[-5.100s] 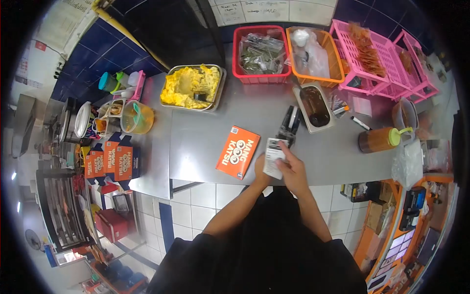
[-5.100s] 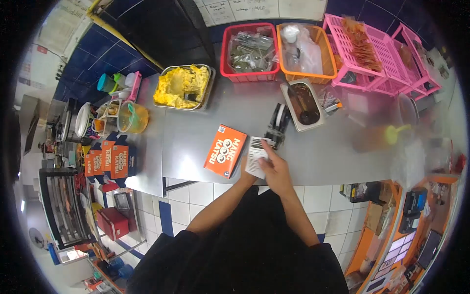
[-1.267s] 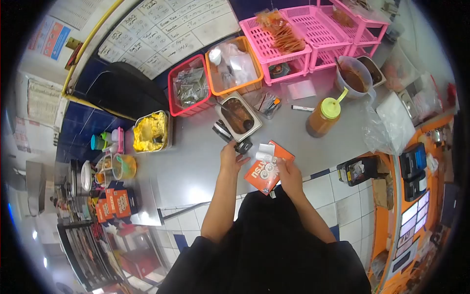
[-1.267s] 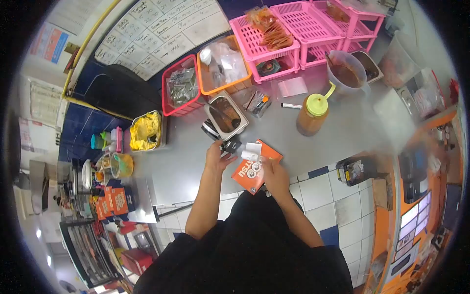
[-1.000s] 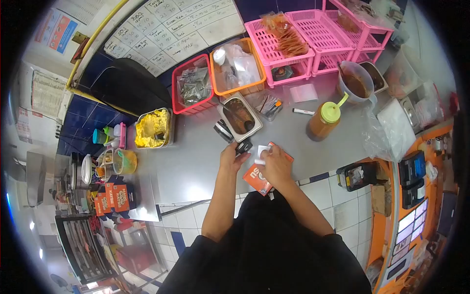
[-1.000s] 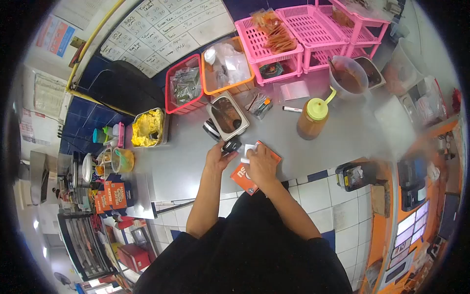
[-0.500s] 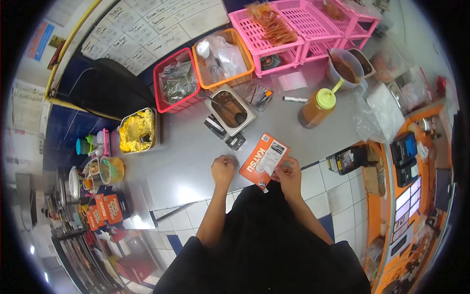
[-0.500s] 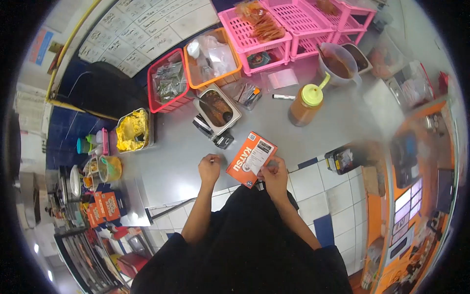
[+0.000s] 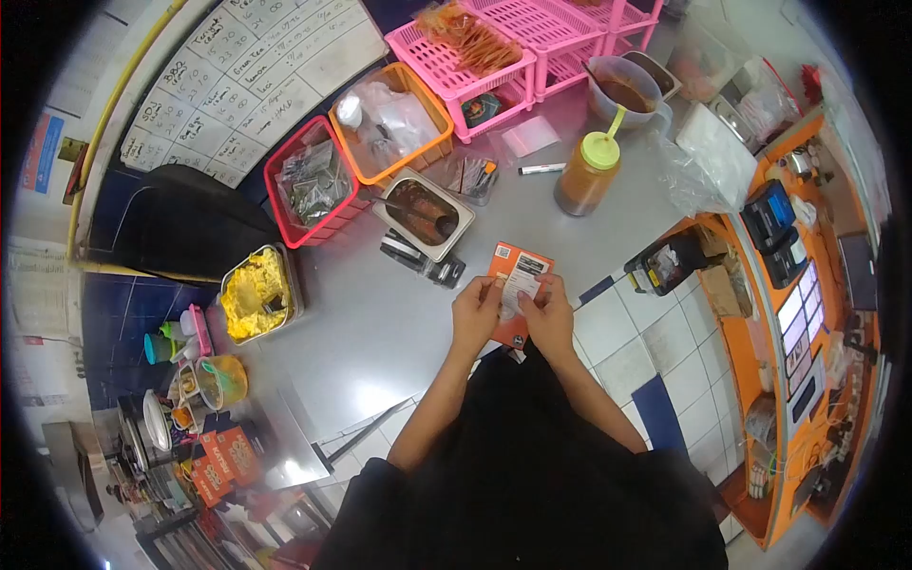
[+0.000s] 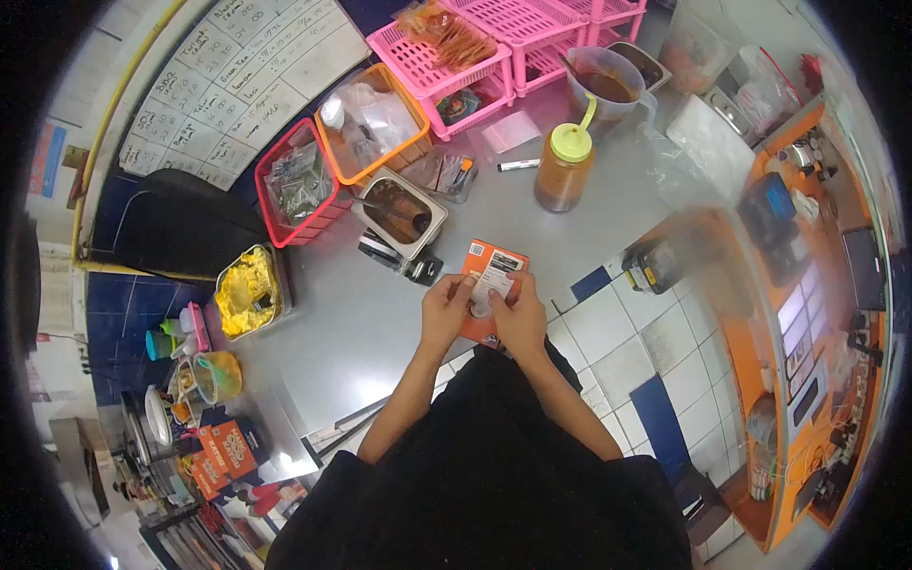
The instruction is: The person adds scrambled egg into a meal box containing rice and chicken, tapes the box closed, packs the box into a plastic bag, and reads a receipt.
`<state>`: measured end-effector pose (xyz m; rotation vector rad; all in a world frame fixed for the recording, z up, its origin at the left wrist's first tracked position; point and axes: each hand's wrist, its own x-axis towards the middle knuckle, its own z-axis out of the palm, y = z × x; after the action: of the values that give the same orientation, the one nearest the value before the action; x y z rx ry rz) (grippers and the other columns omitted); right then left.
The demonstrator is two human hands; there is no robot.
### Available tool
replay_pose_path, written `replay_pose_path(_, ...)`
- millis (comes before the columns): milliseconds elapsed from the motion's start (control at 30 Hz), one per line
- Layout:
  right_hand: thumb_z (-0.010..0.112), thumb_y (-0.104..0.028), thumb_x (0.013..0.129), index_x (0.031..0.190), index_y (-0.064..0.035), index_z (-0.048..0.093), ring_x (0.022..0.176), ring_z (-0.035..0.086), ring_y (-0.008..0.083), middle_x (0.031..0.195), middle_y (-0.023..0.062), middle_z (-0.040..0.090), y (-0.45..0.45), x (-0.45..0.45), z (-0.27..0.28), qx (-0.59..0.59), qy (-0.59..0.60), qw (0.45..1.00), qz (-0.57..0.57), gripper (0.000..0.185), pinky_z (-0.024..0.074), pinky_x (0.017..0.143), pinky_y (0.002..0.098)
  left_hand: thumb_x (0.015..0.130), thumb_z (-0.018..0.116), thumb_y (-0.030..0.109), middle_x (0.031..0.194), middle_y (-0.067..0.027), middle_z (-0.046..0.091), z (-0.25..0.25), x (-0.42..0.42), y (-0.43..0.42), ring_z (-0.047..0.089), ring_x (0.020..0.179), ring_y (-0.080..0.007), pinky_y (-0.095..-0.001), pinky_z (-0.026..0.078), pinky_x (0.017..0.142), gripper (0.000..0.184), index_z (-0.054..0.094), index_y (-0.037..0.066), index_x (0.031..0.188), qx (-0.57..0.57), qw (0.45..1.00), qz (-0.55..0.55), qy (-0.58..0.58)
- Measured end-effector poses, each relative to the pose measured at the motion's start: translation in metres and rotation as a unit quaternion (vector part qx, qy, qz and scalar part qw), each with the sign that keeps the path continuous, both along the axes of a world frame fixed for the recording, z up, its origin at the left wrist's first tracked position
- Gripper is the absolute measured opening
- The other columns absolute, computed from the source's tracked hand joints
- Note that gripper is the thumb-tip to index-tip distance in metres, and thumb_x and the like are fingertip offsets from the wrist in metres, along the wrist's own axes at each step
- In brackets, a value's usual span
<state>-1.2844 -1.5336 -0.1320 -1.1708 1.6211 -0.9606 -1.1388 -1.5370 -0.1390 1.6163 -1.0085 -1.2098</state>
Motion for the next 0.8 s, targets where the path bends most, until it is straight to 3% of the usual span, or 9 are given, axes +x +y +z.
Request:
replay_pose_path(67, 0.069, -0.021, 0.092, 0.116, -0.0091, 0.061, 0.071, 0.069, 0.0222, 0.079, 0.0101, 0.070, 0.001, -0.004, -0.009, 0.013, -0.040, 0.999, 0.012, 0.028, 0.0526, 0.066, 0.0356, 0.101, 0.063, 0.021, 0.083, -0.0064, 0.072, -0.001, -0.001, 0.003, 0.065, 0.072, -0.0111, -0.0256, 0.052, 0.064, 0.025, 0.069, -0.004, 0.104, -0.015, 1.000, 0.015, -0.020)
replay_pose_path(200, 0.069, -0.022, 0.092, 0.111, -0.0113, 0.070, 0.075, 0.072, 0.0230, 0.081, 0.0108, 0.073, 0.004, -0.018, -0.026, 0.031, 0.016, 0.997, 0.067, 0.022, 0.0530, 0.066, 0.0360, 0.100, 0.064, 0.020, 0.082, -0.0067, 0.072, 0.015, 0.007, 0.015, 0.066, 0.070, -0.0118, -0.0263, 0.053, 0.064, 0.025, 0.070, -0.004, 0.104, -0.045, 0.989, 0.013, -0.138)
replay_pose_path(300, 0.068, -0.025, 0.093, 0.111, -0.0134, 0.074, 0.075, 0.073, 0.0234, 0.083, 0.0110, 0.074, 0.007, -0.021, -0.011, 0.031, 0.081, 0.993, 0.083, 0.022, 0.0534, 0.066, 0.0360, 0.100, 0.064, 0.020, 0.083, -0.0079, 0.073, 0.034, 0.013, 0.018, 0.067, 0.072, -0.0113, -0.0265, 0.054, 0.066, 0.026, 0.070, -0.005, 0.103, 0.020, 0.981, -0.091, -0.171)
replay_pose_path(500, 0.063, -0.030, 0.096, 0.120, -0.0180, 0.073, 0.075, 0.072, 0.0258, 0.086, 0.0126, 0.075, 0.010, -0.029, -0.006, 0.042, 0.122, 0.985, 0.113, 0.029, 0.0542, 0.068, 0.0374, 0.096, 0.064, 0.031, 0.080, -0.0138, 0.072, 0.011, -0.017, 0.018, 0.070, 0.071, -0.0195, -0.0332, 0.053, 0.065, 0.032, 0.073, 0.000, 0.098, 0.075, 0.987, -0.137, -0.021)
replay_pose_path(600, 0.060, -0.028, 0.096, 0.123, -0.0193, 0.072, 0.078, 0.072, 0.0272, 0.088, 0.0134, 0.074, 0.012, -0.033, -0.015, 0.033, 0.113, 0.986, 0.119, 0.030, 0.0539, 0.071, 0.0377, 0.094, 0.063, 0.039, 0.081, -0.0154, 0.073, 0.007, -0.024, 0.009, 0.072, 0.074, -0.0258, -0.0382, 0.055, 0.069, 0.040, 0.074, 0.001, 0.091, 0.145, 0.968, -0.159, -0.130)
replay_pose_path(700, 0.056, -0.025, 0.096, 0.122, -0.0191, 0.073, 0.083, 0.072, 0.0280, 0.092, 0.0132, 0.074, 0.013, -0.036, -0.026, 0.011, 0.070, 0.991, 0.112, 0.031, 0.0535, 0.074, 0.0375, 0.092, 0.062, 0.046, 0.076, -0.0117, 0.074, 0.002, -0.024, 0.004, 0.072, 0.070, -0.0232, -0.0351, 0.056, 0.068, 0.045, 0.077, 0.006, 0.080, 0.179, 0.903, -0.238, -0.309)
replay_pose_path(800, 0.054, -0.023, 0.096, 0.121, -0.0183, 0.073, 0.085, 0.071, 0.0273, 0.093, 0.0117, 0.074, 0.012, -0.038, -0.025, 0.027, 0.053, 0.993, 0.104, 0.032, 0.0531, 0.076, 0.0370, 0.092, 0.060, 0.049, 0.077, -0.0124, 0.074, -0.004, -0.020, 0.004, 0.071, 0.069, -0.0272, -0.0382, 0.055, 0.068, 0.046, 0.078, 0.009, 0.078, 0.216, 0.859, -0.244, -0.395)
